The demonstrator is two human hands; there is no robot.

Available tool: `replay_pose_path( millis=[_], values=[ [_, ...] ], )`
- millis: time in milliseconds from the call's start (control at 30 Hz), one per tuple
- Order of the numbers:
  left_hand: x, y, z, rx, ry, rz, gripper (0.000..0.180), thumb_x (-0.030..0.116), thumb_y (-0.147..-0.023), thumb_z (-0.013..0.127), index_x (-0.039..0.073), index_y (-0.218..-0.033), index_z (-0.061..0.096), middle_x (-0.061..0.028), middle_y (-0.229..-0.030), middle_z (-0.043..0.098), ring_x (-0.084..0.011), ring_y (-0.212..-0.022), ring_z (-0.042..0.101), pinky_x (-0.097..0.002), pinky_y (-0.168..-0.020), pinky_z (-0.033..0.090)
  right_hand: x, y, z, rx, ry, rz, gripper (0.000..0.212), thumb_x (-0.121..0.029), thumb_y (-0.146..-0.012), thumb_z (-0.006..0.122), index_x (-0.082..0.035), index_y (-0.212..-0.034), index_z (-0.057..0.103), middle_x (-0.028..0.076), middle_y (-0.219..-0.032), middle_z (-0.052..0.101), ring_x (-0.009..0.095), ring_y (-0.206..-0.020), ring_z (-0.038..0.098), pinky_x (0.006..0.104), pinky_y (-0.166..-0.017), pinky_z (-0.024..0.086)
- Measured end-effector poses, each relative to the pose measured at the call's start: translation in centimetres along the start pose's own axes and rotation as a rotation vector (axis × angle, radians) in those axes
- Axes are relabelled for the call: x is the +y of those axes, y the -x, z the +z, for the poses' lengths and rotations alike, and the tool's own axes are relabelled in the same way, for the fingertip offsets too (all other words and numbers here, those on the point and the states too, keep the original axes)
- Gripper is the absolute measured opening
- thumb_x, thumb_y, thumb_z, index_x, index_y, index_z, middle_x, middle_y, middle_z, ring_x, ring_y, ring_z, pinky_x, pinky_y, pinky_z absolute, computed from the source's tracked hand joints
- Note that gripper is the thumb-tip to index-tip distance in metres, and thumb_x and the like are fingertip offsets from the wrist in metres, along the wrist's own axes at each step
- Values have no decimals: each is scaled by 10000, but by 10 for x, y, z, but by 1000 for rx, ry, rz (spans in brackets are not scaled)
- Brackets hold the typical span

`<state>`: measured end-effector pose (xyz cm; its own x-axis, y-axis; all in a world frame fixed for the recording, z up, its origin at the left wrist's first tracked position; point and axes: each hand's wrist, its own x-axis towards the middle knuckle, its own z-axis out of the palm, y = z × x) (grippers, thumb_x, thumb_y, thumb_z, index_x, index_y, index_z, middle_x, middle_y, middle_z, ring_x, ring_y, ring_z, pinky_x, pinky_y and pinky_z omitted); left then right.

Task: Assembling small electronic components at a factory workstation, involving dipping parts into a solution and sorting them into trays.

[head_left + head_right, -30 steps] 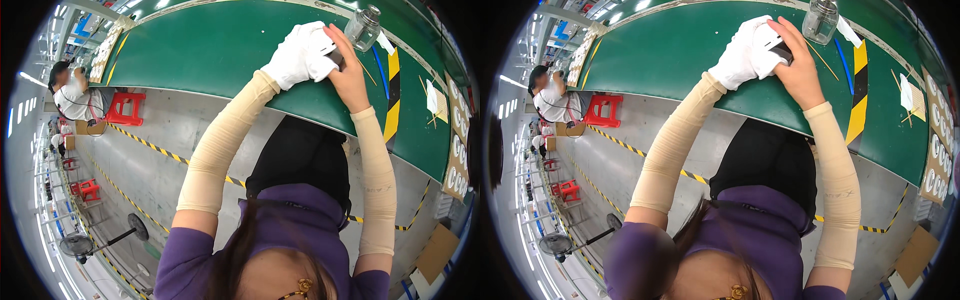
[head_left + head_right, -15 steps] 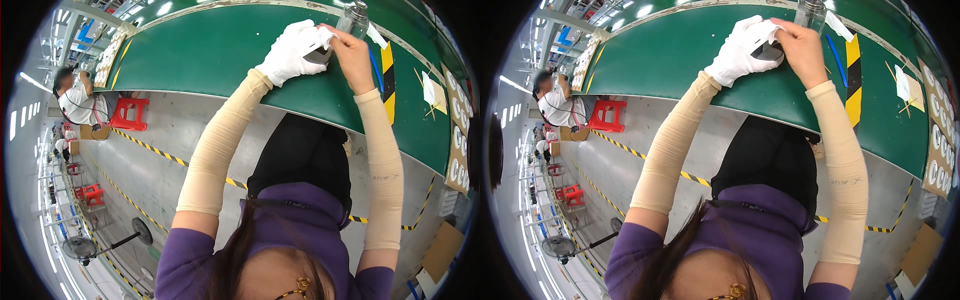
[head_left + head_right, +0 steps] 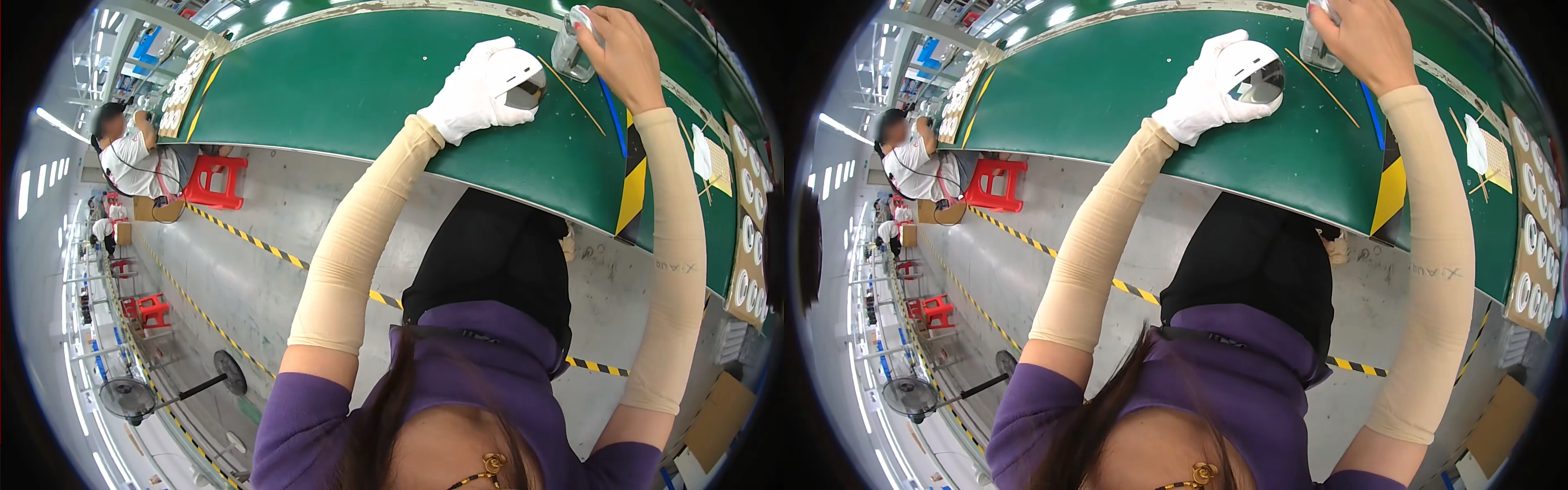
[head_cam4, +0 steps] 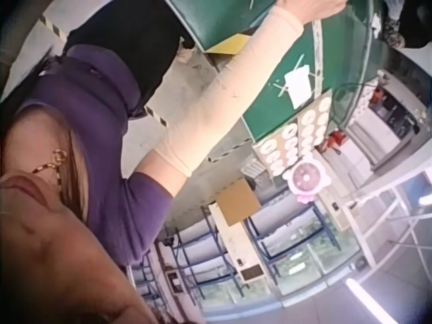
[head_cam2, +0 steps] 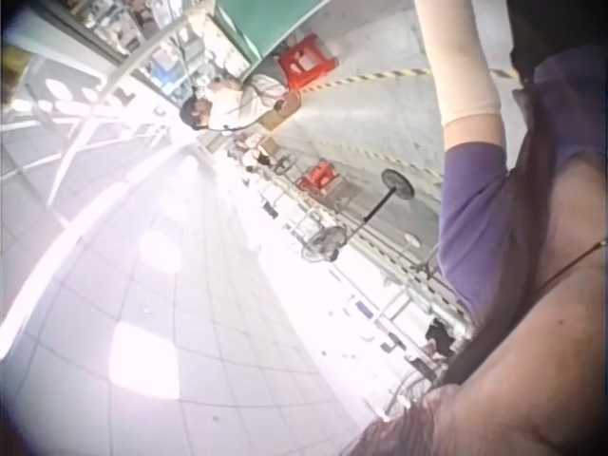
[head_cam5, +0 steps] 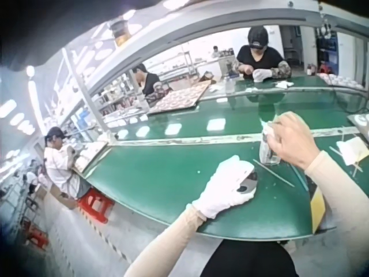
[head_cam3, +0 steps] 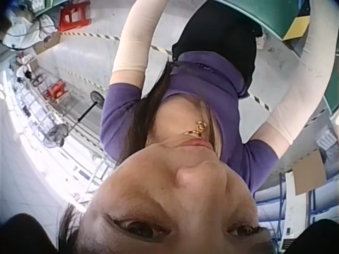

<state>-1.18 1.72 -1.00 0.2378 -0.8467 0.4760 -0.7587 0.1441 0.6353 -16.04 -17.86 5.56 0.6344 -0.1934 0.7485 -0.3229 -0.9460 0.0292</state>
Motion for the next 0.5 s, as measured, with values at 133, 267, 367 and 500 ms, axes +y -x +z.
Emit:
replay_pose_path(
  millis=[133,267,367,500],
  values=[
    [3,-3,1,36,-164,146,958,321,-587,874,51,-1337,344,-120,-1234,527,-220,-1136,540,-325,-957,458,9,2,2,46,36,-61,185,-212,-868,566,-48,-915,637,160,-854,629,353,-811,578,401,-746,467],
    [5,-2,-1,-79,205,-126,1030,274,-562,896,56,-1378,306,-109,-1278,494,-217,-1174,505,-326,-994,430,23,7,12,144,45,-136,145,-151,-874,570,-41,-935,642,136,-882,631,333,-831,580,392,-737,471],
    [4,1,-8,-94,257,-148,1074,246,-544,907,60,-1398,282,-105,-1297,479,-217,-1198,481,-328,-1009,416,-42,20,-15,260,-392,44,108,-29,-857,592,-25,-945,654,81,-928,630,216,-841,618,280,-749,487],
    [-7,1,-6,-121,292,-8,1046,219,-572,891,62,-1403,276,-105,-1318,463,-224,-1195,484,-339,-1006,417,-93,50,-6,10,-565,-156,129,-45,-734,687,-34,-854,642,130,-1051,623,327,-1017,574,368,-906,448]
  ],
)
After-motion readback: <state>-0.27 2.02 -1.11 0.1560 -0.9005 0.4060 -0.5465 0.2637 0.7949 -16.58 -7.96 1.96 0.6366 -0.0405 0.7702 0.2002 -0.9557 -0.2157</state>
